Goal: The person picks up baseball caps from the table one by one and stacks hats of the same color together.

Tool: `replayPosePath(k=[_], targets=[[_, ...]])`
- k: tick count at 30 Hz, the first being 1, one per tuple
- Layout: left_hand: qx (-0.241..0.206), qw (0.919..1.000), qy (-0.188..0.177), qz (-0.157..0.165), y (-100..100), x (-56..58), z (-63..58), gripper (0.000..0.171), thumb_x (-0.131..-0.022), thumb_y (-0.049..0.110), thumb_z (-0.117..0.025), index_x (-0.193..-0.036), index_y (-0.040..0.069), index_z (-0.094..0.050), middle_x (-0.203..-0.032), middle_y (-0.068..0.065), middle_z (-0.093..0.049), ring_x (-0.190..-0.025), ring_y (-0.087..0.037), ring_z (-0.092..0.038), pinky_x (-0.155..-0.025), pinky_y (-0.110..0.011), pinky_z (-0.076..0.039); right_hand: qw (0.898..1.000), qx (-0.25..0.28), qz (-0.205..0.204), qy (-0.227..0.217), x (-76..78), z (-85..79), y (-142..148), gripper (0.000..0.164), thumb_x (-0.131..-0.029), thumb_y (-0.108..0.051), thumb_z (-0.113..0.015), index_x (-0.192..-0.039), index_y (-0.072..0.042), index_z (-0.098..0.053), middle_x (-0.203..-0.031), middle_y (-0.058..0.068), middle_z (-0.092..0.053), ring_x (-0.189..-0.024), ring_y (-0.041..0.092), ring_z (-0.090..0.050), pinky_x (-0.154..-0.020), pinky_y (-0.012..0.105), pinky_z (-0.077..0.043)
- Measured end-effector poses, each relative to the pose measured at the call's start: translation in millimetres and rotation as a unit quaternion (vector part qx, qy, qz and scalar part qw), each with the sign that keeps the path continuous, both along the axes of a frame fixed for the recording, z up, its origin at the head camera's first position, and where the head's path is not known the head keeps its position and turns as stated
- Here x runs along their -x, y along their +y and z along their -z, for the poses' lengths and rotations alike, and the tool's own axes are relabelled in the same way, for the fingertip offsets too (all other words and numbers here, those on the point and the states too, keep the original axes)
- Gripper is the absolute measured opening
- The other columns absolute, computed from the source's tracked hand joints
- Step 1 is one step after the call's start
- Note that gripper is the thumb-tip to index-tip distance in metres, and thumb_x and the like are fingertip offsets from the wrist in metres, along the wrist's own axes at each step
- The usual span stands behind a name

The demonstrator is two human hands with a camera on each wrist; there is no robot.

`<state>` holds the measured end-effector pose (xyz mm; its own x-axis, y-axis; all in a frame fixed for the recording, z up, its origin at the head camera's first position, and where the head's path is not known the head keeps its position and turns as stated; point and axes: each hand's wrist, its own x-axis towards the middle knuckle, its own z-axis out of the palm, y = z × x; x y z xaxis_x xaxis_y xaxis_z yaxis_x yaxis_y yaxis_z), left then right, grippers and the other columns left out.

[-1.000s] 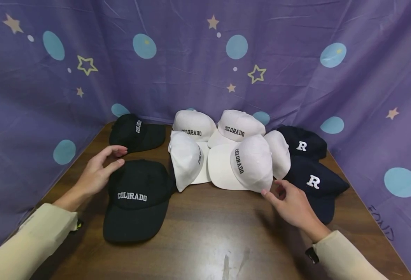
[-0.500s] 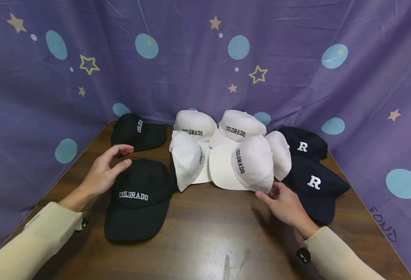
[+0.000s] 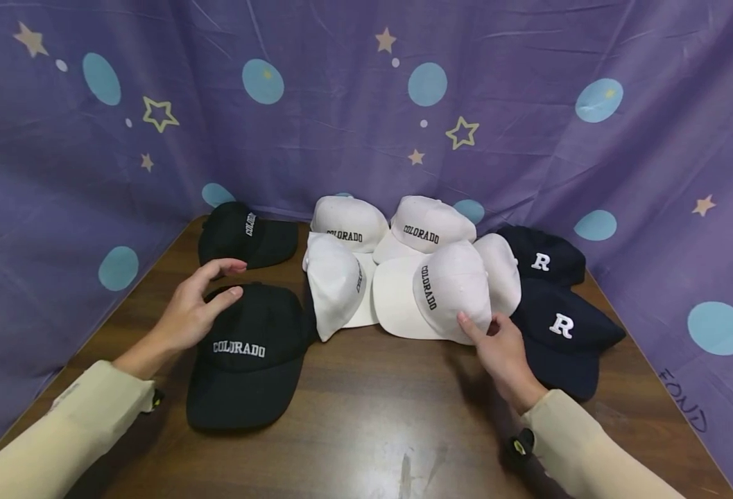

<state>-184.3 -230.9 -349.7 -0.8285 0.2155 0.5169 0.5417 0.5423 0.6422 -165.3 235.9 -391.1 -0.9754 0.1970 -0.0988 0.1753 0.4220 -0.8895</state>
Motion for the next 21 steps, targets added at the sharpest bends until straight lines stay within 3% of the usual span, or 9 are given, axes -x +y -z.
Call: replayPosePath(k=[3,7,11,16,21], targets=[[-0.001,1.0000,0.000,0.000,0,0.5,0.8,0.034,-0.092,0.018,-0.060,-0.124,0.009,-0.054,-0.121,-0.009,-0.056,-0.115,-0.024,-0.044,-0.096,-0.049,-0.031,0.998,0.046,0.039,0.018,5.2,-3.1,-2,0.070,-0.086,-0.061,-0.056,-0.121,-0.001,-0.049,-0.105,0.005,-0.052,-0.096,0.019,-0.045,-0.075,0.030,-0.039],[-0.004,1.0000,0.001,0.000,2,0.6,0.7,0.034,-0.091,0.017,-0.060,-0.124,0.010,-0.055,-0.121,-0.010,-0.056,-0.114,-0.024,-0.045,-0.096,-0.049,-0.031,0.992,0.111,0.052,0.028,12.2,-8.6,-3,0.059,-0.087,-0.055,-0.057,-0.114,-0.003,-0.052,-0.101,-0.001,-0.050,-0.099,0.016,-0.043,-0.083,0.029,-0.036],[-0.007,1.0000,0.002,0.002,2,0.5,0.4,0.034,-0.091,0.017,-0.061,-0.124,0.010,-0.055,-0.120,-0.009,-0.056,-0.114,-0.024,-0.045,-0.096,-0.049,-0.031,0.983,0.179,0.037,0.033,16.5,-12.4,-3,0.047,-0.089,-0.044,-0.061,-0.110,-0.004,-0.051,-0.097,-0.005,-0.055,-0.100,0.012,-0.046,-0.086,0.026,-0.036],[-0.007,1.0000,0.004,-0.001,2,1.0,0.7,0.034,-0.090,0.017,-0.061,-0.123,0.010,-0.055,-0.119,-0.009,-0.057,-0.114,-0.023,-0.045,-0.096,-0.048,-0.032,0.961,0.272,0.003,0.054,19.4,-16.0,-6,0.040,-0.093,-0.031,-0.061,-0.120,-0.003,-0.048,-0.108,-0.004,-0.061,-0.105,0.011,-0.052,-0.087,0.022,-0.042],[-0.009,0.9999,0.005,0.000,3,0.0,-0.1,0.034,-0.090,0.016,-0.061,-0.123,0.011,-0.056,-0.119,-0.008,-0.057,-0.114,-0.023,-0.045,-0.096,-0.048,-0.032,0.947,0.308,-0.003,0.090,21.4,-20.9,-9,0.034,-0.094,-0.022,-0.060,-0.119,-0.002,-0.049,-0.109,-0.002,-0.060,-0.103,0.012,-0.054,-0.085,0.022,-0.045]])
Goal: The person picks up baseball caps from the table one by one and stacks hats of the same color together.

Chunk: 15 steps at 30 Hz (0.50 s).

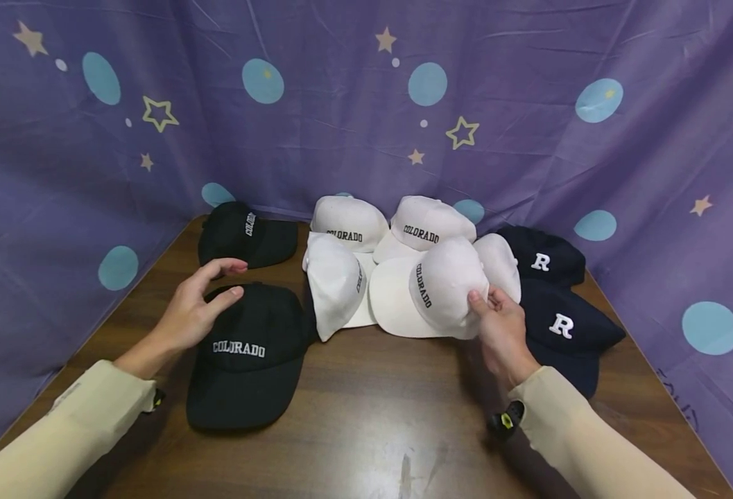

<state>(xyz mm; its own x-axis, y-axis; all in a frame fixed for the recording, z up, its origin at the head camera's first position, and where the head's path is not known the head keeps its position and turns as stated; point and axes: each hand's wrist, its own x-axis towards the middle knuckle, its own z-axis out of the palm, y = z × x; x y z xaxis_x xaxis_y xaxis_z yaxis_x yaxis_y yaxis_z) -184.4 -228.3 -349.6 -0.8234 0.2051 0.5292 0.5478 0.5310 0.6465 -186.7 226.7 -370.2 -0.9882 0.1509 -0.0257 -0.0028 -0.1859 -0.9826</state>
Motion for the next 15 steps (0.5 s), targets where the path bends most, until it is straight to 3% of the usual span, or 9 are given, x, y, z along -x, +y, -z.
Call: replayPosePath(k=[8,15], targets=[[-0.004,1.0000,0.001,0.003,0,-1.7,-2.5,0.035,-0.089,0.015,-0.062,-0.123,0.011,-0.055,-0.119,-0.010,-0.057,-0.114,-0.024,-0.046,-0.096,-0.048,-0.032,1.000,-0.002,0.004,0.027,0.5,-13.7,3,0.030,-0.091,-0.022,-0.062,-0.116,-0.008,-0.053,-0.101,-0.002,-0.060,-0.091,0.011,-0.058,-0.074,0.023,-0.049],[-0.002,1.0000,0.002,0.002,0,-2.0,-4.3,0.035,-0.089,0.015,-0.062,-0.123,0.009,-0.055,-0.119,-0.010,-0.057,-0.114,-0.024,-0.046,-0.096,-0.048,-0.032,0.997,-0.015,-0.032,0.063,-1.0,-23.6,8,0.026,-0.092,-0.018,-0.061,-0.114,-0.006,-0.054,-0.097,0.000,-0.060,-0.088,0.012,-0.059,-0.072,0.024,-0.051]])
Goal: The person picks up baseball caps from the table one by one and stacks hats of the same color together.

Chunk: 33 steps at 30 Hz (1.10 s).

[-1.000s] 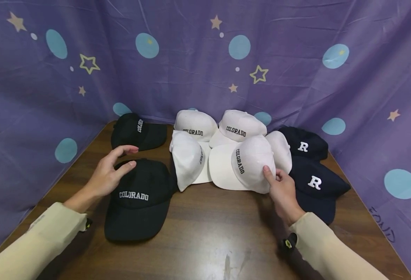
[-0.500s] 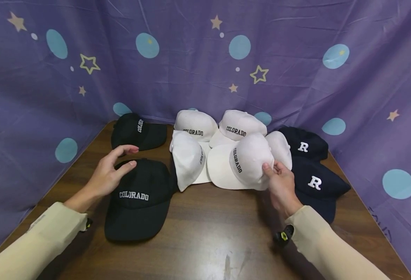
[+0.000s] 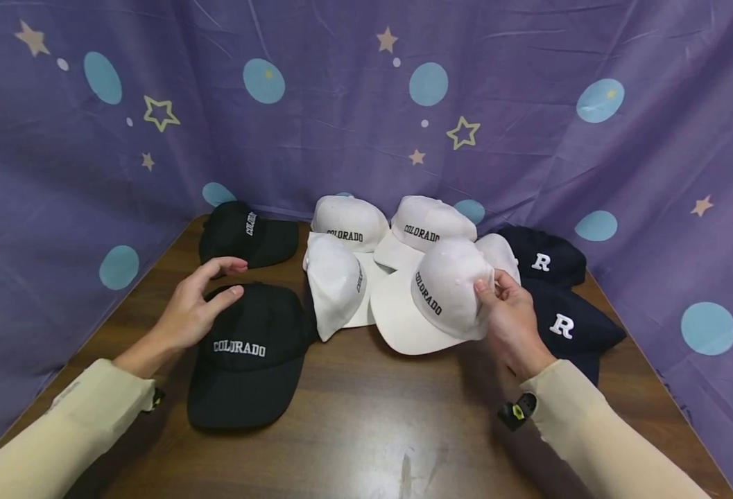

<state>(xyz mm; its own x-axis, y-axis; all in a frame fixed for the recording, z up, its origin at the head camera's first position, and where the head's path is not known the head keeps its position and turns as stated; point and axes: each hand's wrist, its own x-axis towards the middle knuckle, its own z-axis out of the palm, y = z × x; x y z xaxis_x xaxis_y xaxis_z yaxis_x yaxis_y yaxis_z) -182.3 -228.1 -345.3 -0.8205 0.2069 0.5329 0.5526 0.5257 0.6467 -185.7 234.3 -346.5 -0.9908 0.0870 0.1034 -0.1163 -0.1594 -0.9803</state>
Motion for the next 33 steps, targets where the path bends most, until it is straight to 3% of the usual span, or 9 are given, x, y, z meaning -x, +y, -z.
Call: replayPosePath(k=[10,18,24,33], targets=[[0.000,1.0000,0.003,0.003,-2,2.4,0.6,0.037,-0.088,0.012,-0.062,-0.124,0.009,-0.055,-0.119,-0.009,-0.057,-0.113,-0.026,-0.046,-0.094,-0.049,-0.032,0.994,0.020,-0.096,0.052,0.6,-3.8,10,0.014,-0.095,-0.008,-0.056,-0.108,-0.005,-0.056,-0.094,0.001,-0.062,-0.088,0.012,-0.060,-0.074,0.024,-0.050],[0.005,1.0000,-0.003,0.001,0,1.7,1.0,0.036,-0.089,0.015,-0.062,-0.124,0.012,-0.056,-0.119,-0.007,-0.057,-0.114,-0.023,-0.045,-0.095,-0.048,-0.032,0.985,-0.035,-0.156,0.058,0.8,-0.7,10,0.009,-0.097,-0.006,-0.051,-0.104,-0.007,-0.057,-0.092,0.000,-0.064,-0.083,0.012,-0.061,-0.069,0.026,-0.052],[0.004,1.0000,-0.003,0.001,1,1.4,0.6,0.035,-0.089,0.015,-0.062,-0.123,0.011,-0.056,-0.119,-0.007,-0.057,-0.114,-0.023,-0.045,-0.095,-0.048,-0.031,0.975,-0.069,-0.206,0.056,3.2,-0.6,12,0.013,-0.098,-0.006,-0.048,-0.109,-0.005,-0.054,-0.097,0.001,-0.064,-0.086,0.014,-0.062,-0.071,0.029,-0.053],[0.003,1.0000,-0.001,0.001,1,1.6,0.8,0.035,-0.089,0.015,-0.062,-0.123,0.011,-0.056,-0.119,-0.009,-0.057,-0.113,-0.023,-0.045,-0.095,-0.048,-0.032,0.950,-0.087,-0.293,0.064,7.5,2.4,11,0.010,-0.099,-0.002,-0.043,-0.107,-0.002,-0.051,-0.102,0.003,-0.062,-0.090,0.014,-0.060,-0.073,0.027,-0.052]])
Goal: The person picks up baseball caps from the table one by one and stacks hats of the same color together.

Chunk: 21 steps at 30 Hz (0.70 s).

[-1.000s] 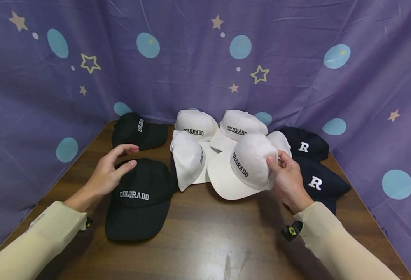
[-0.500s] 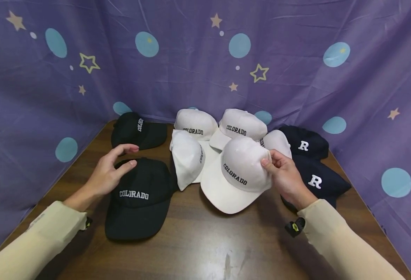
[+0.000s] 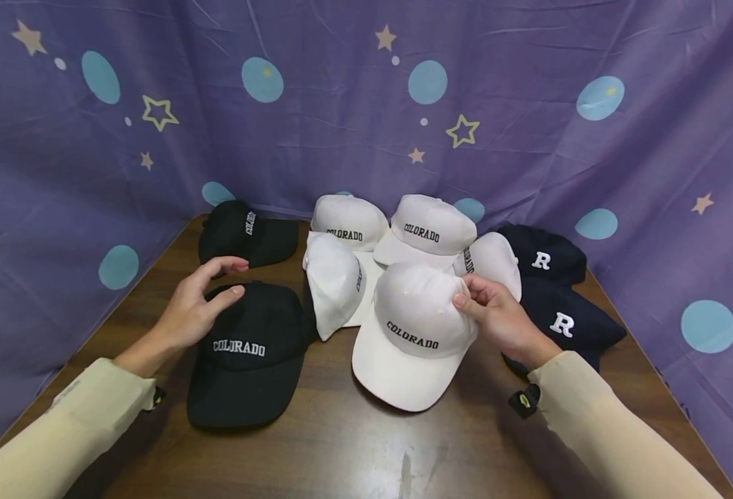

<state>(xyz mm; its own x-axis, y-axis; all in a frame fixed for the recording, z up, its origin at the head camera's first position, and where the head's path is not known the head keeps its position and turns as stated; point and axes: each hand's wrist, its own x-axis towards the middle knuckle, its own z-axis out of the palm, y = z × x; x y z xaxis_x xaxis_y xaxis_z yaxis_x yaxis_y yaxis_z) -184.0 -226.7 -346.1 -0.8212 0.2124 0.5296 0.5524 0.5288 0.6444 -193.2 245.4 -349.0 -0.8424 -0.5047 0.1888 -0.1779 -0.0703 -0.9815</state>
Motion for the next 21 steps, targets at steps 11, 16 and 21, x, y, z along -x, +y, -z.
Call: replayPosePath(k=[11,16,21], targets=[[0.000,1.0000,0.002,0.004,0,-0.6,-1.2,0.035,-0.089,0.014,-0.063,-0.123,0.011,-0.056,-0.118,-0.007,-0.057,-0.113,-0.023,-0.045,-0.095,-0.047,-0.032,0.997,-0.015,-0.069,0.004,6.6,6.6,-7,0.013,-0.100,0.001,-0.039,-0.105,-0.002,-0.051,-0.100,0.002,-0.061,-0.090,0.013,-0.058,-0.073,0.028,-0.052],[0.000,1.0000,0.005,0.007,0,0.0,-0.8,0.035,-0.089,0.014,-0.062,-0.123,0.010,-0.056,-0.119,-0.010,-0.057,-0.113,-0.023,-0.045,-0.095,-0.048,-0.031,0.996,-0.017,-0.088,-0.006,9.0,8.4,-10,0.012,-0.100,0.002,-0.039,-0.101,-0.002,-0.050,-0.097,0.002,-0.061,-0.087,0.013,-0.059,-0.071,0.028,-0.052],[0.002,1.0000,0.003,0.007,0,-0.6,-0.7,0.036,-0.089,0.015,-0.062,-0.124,0.011,-0.055,-0.120,-0.008,-0.057,-0.113,-0.023,-0.045,-0.095,-0.048,-0.031,0.994,-0.019,-0.105,-0.022,10.6,11.9,-11,0.013,-0.099,0.003,-0.039,-0.102,-0.001,-0.052,-0.096,0.003,-0.062,-0.086,0.013,-0.059,-0.071,0.028,-0.052]])
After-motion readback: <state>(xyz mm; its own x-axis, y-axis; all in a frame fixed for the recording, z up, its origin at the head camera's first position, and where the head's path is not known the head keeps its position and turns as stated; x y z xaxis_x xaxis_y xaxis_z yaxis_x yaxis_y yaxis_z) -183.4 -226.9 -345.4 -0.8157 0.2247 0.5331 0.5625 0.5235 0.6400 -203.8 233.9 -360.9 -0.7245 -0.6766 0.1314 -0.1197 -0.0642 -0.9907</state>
